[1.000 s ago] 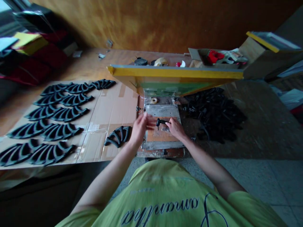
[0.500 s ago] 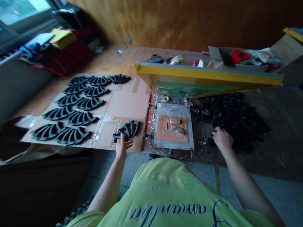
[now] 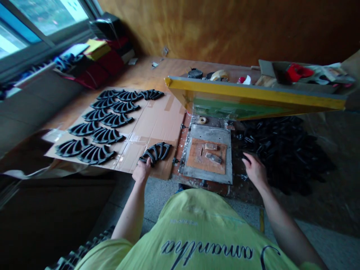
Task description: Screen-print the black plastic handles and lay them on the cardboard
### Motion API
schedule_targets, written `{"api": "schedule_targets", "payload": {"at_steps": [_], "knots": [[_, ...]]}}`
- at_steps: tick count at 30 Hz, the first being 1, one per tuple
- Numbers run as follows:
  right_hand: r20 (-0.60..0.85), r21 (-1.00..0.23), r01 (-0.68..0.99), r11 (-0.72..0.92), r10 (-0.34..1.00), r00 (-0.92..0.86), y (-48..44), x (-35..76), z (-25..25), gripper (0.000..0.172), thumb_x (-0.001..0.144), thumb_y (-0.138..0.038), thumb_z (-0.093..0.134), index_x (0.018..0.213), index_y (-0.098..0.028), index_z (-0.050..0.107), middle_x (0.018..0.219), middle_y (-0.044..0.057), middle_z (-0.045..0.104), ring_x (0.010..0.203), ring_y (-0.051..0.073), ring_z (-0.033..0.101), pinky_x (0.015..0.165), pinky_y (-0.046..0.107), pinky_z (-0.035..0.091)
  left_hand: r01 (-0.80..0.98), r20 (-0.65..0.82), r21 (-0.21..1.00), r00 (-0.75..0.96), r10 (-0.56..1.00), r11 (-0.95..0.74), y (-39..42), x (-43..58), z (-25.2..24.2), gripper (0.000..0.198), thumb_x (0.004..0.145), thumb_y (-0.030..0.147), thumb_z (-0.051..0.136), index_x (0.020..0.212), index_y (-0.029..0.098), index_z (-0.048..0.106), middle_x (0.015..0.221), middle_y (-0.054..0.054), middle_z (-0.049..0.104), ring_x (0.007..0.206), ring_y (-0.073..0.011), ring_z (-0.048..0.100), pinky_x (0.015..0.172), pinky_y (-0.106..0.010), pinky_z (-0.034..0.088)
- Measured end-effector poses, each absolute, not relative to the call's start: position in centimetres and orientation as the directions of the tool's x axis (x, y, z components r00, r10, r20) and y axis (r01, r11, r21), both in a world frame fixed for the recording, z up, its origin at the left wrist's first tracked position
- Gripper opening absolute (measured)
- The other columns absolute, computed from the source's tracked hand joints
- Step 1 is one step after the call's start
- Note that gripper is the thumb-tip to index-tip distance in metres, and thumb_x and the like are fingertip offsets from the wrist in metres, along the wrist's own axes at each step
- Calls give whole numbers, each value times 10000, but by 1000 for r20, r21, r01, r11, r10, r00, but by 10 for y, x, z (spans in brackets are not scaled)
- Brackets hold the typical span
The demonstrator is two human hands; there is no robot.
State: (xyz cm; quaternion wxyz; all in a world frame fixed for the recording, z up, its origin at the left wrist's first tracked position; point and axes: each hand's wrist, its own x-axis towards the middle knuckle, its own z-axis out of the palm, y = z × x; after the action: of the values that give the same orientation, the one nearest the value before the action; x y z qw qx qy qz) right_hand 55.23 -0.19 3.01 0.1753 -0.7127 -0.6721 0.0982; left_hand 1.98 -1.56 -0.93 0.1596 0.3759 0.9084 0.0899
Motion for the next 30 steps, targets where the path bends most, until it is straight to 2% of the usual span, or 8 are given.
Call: {"api": "schedule_targets", "payload": {"at_steps": [2,4,6,10,14,21,25,30], "knots": [[191,-465,864,196,974,-118,10,514,31,350,990,-310,450,1250,-186,649,1150,94,679,997,221,646,869,322,509,730,-51,214,-655,754,649,-23,43,-6,645,894,607,441,1268,107,599,1226,-241,636,1158,-383,595,944,-525,480],[234,-459,819,344,936,-261,22,479,29,330,1006,-291,450,1239,-212,669,1088,73,690,940,188,645,835,283,501,824,58,177,-555,830,539,-26,69,-6,622,906,594,447,1361,184,553,1409,-189,529,1255,-355,518,1017,-495,434],[254,-400,810,429,901,-352,33,455,27,309,1007,-250,463,1212,-229,694,1016,59,692,895,171,631,796,262,483,862,46,172,-490,871,476,-24,90,-9,626,903,609,450,1402,239,529,1483,-145,471,1301,-343,468,1057,-495,397],[297,-273,790,549,829,-473,49,434,24,298,986,-177,496,1166,-237,726,886,56,663,871,186,581,772,279,454,803,-71,181,-565,822,568,-8,108,-18,721,863,680,454,1459,275,467,1567,-108,379,1412,-399,315,1118,-633,262],[352,-222,762,608,779,-519,57,430,23,286,961,-132,507,1085,-214,751,899,75,645,890,216,548,787,315,454,744,-113,230,-620,776,627,7,108,-22,738,847,688,458,1456,271,468,1584,-108,357,1433,-412,278,1110,-660,243],[428,-209,712,671,717,-550,64,435,12,325,993,-149,427,1102,-197,729,1021,92,651,940,221,573,866,352,471,774,-35,240,-597,802,586,14,97,-27,563,819,595,581,1261,256,659,1444,-112,537,1332,-391,412,1063,-571,338],[469,-192,696,692,688,-554,65,444,0,350,1032,-249,384,1137,-207,715,1062,88,655,976,207,595,894,342,480,893,25,268,-382,924,362,43,63,-32,539,770,571,681,1232,292,688,1409,-80,578,1338,-375,414,1103,-541,308],[493,-166,728,665,695,-523,60,452,-11,366,1040,-330,381,1111,-240,728,1065,64,674,979,184,624,896,309,493,943,73,330,-60,996,33,152,-1,-23,576,716,584,739,1218,305,699,1394,-78,590,1328,-363,431,1088,-537,341]]}}
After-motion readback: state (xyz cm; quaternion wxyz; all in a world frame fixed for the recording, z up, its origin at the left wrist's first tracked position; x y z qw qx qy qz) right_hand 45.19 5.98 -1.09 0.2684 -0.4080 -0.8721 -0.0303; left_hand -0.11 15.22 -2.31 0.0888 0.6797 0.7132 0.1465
